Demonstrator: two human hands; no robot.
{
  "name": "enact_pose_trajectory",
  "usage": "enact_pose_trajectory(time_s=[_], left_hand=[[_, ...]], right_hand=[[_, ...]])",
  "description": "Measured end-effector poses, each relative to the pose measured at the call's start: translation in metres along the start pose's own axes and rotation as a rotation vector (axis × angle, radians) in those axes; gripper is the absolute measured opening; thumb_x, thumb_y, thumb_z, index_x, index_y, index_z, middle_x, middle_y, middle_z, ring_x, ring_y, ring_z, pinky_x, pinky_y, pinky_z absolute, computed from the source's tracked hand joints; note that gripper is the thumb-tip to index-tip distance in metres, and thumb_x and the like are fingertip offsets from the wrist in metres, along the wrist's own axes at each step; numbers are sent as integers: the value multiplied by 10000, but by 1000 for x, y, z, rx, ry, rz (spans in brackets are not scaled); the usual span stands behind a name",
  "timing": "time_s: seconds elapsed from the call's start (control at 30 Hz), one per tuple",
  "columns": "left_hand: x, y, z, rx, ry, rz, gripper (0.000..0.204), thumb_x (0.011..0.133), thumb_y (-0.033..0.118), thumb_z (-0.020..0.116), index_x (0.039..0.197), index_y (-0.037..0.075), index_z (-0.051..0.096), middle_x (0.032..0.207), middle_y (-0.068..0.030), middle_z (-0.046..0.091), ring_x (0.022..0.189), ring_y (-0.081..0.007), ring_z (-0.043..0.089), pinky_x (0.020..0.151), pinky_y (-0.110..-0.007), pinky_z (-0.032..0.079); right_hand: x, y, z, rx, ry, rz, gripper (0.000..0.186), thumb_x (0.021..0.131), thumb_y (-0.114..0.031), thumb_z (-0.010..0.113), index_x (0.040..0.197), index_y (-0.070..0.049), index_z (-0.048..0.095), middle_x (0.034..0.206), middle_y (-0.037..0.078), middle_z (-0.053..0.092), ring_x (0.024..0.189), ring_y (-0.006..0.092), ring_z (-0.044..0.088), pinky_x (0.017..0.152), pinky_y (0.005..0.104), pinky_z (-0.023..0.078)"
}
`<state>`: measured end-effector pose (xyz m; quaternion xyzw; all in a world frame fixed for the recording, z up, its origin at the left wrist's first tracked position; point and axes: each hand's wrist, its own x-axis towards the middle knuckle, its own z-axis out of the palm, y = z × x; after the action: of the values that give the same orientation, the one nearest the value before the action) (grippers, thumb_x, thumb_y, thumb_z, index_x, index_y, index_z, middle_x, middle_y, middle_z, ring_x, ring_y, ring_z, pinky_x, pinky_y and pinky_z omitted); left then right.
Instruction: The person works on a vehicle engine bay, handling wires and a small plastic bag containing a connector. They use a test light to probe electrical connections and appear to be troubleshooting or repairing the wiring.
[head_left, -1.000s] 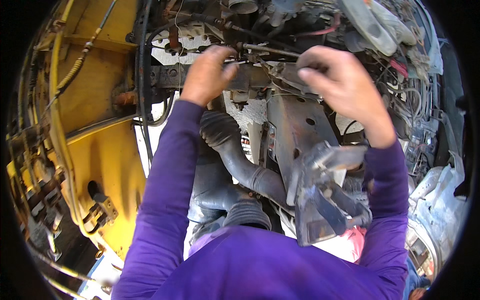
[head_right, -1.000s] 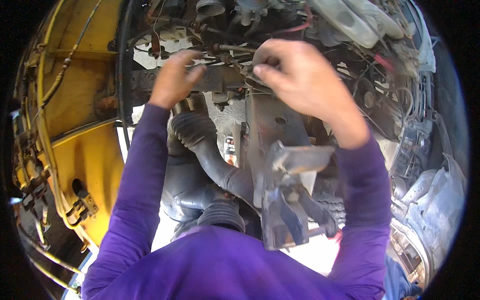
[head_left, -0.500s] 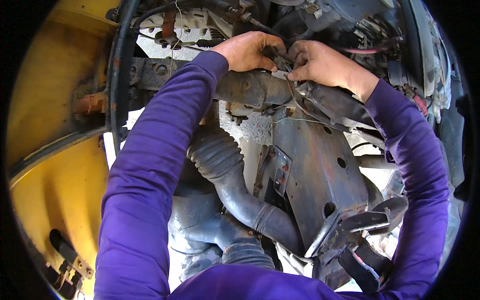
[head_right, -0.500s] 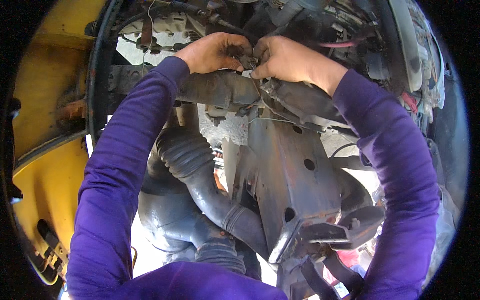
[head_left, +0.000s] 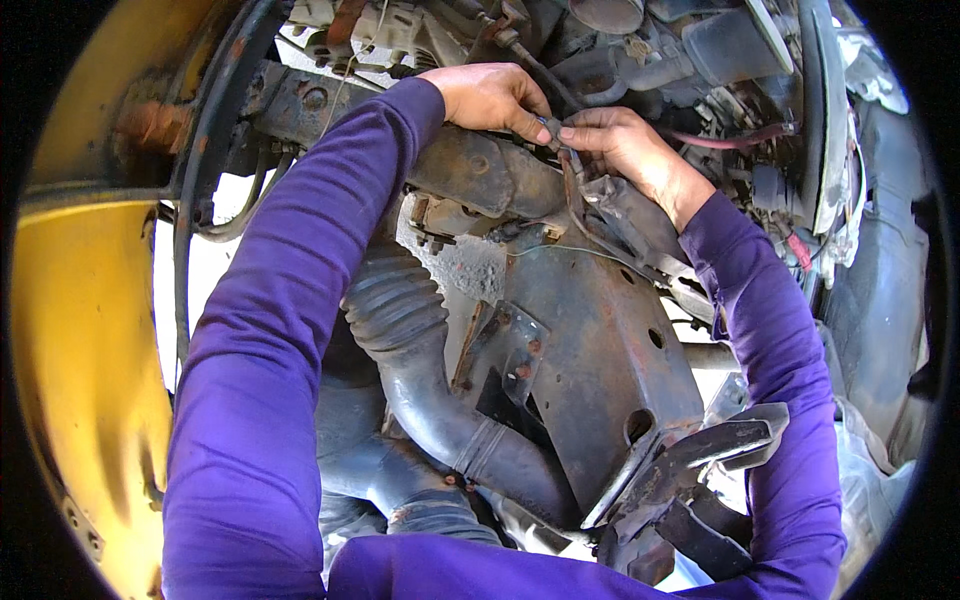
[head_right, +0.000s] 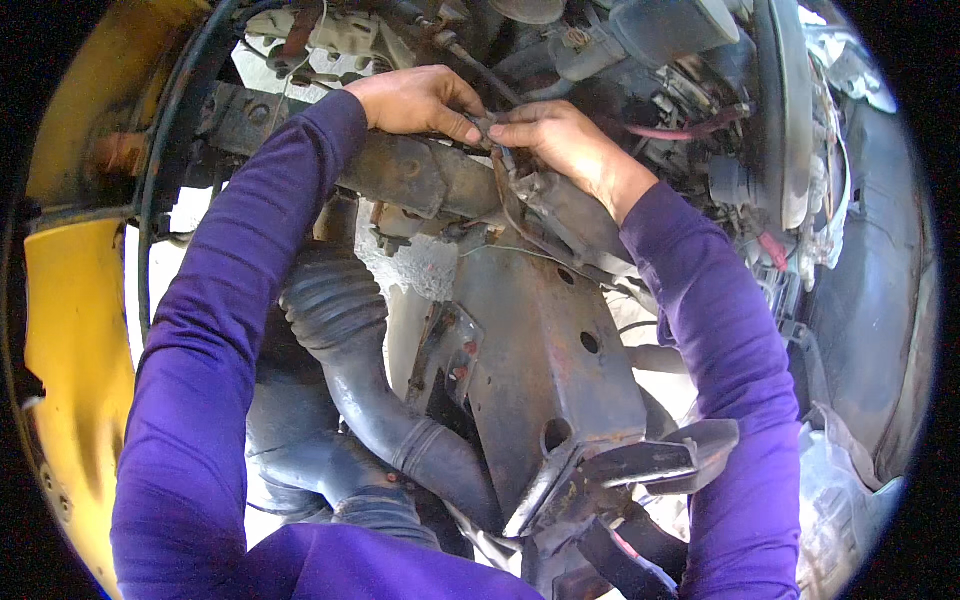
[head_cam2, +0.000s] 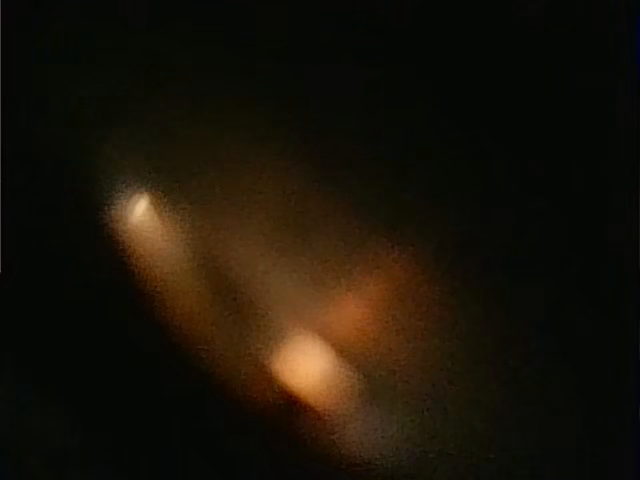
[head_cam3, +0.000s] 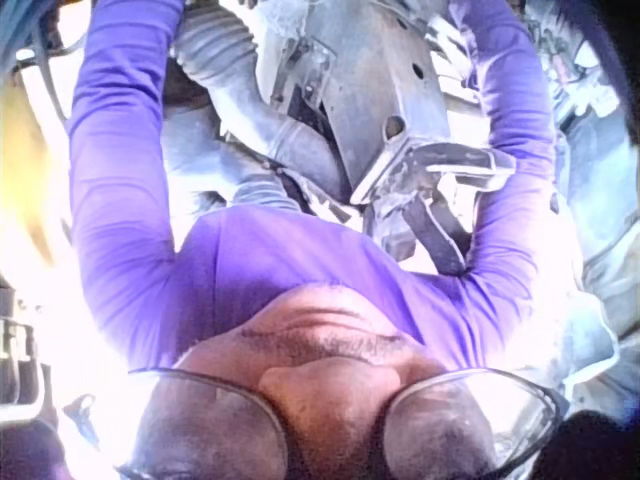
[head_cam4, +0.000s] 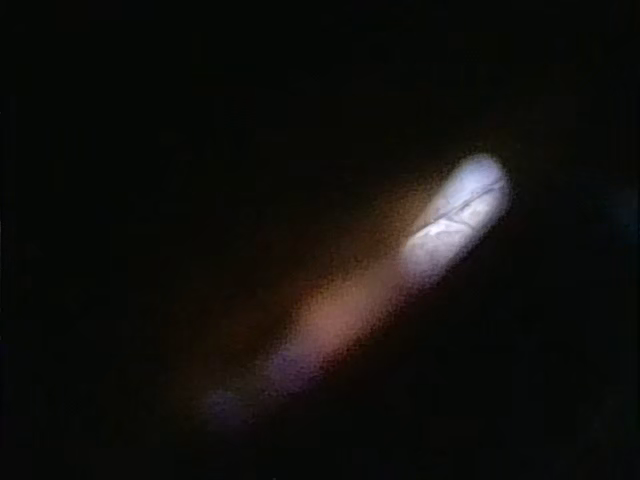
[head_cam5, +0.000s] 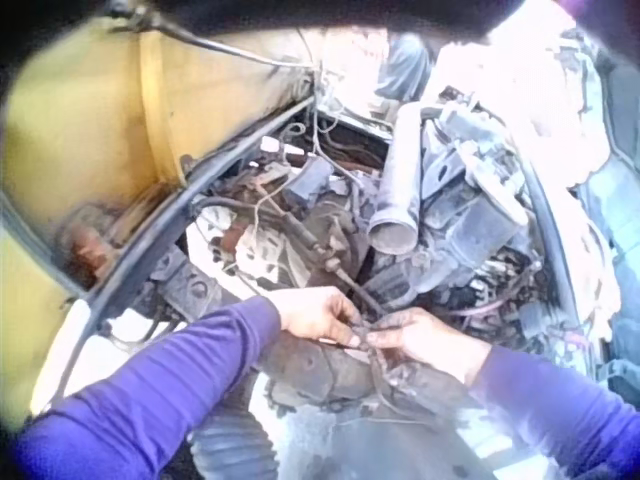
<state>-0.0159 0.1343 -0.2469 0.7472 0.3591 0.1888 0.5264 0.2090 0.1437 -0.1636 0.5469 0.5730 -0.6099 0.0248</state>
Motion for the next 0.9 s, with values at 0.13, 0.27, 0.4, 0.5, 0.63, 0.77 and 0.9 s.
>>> enact_pose_trajectory(time_s=[0.13, 0.27, 0.4, 0.5, 0.63, 0.77, 0.9], left_hand=[[-6, 10, -2, -31, -5, -58, 531, 899, 433, 759, 1194, -7, 725, 972, -90, 753, 866, -168, 657, 788, -339, 517], [-3, -2, -2, -3, 2, -7, 565, 907, 475, 733, 1177, -21, 724, 954, -79, 738, 844, -165, 633, 769, -341, 511], [-2, 5, -3, -68, -44, -90, 576, 911, 487, 718, 1160, -33, 725, 1008, -109, 749, 927, -190, 651, 859, -355, 502], [1, 1, -3, -32, -21, -62, 570, 925, 495, 692, 1159, -24, 728, 1030, -121, 753, 966, -205, 655, 911, -355, 486], [-1, 5, -5, -32, -37, -91, 580, 922, 499, 680, 1157, -29, 726, 1059, -119, 747, 972, -202, 649, 914, -354, 480], [-2, 4, -4, -78, -89, -59, 590, 904, 493, 695, 1164, -36, 720, 1105, -130, 745, 1005, -206, 655, 936, -351, 480], [0, -5, -3, -10, -51, 9, 507, 876, 396, 752, 1123, -46, 720, 1063, -159, 751, 965, -221, 684, 900, -359, 511]], right_hand=[[7, 7, -6, -12, -24, 17, 293, 975, -289, 699, 1081, -16, 719, 880, 4, 697, 659, 78, 524, 626, 246, 429], [17, 14, -11, -61, -71, -29, 289, 991, -282, 661, 1086, -14, 719, 921, 32, 724, 691, 95, 577, 652, 262, 464], [12, 18, -16, -39, -73, -34, 262, 952, -218, 609, 1038, 7, 711, 954, 81, 734, 778, 147, 655, 771, 295, 540], [16, 26, -24, 65, -75, -26, 249, 912, -198, 629, 997, 20, 716, 891, 81, 704, 752, 161, 641, 726, 299, 519], [11, 23, -20, -17, -50, -62, 221, 876, -180, 676, 928, 28, 733, 804, 71, 679, 705, 158, 611, 649, 296, 474], [8, 24, -17, -61, -6, -70, 272, 872, -198, 703, 990, 41, 752, 828, 80, 698, 726, 156, 619, 662, 297, 475], [10, 25, -16, -37, -23, -77, 292, 876, -210, 711, 1012, 44, 755, 851, 82, 706, 732, 155, 620, 667, 296, 476]])
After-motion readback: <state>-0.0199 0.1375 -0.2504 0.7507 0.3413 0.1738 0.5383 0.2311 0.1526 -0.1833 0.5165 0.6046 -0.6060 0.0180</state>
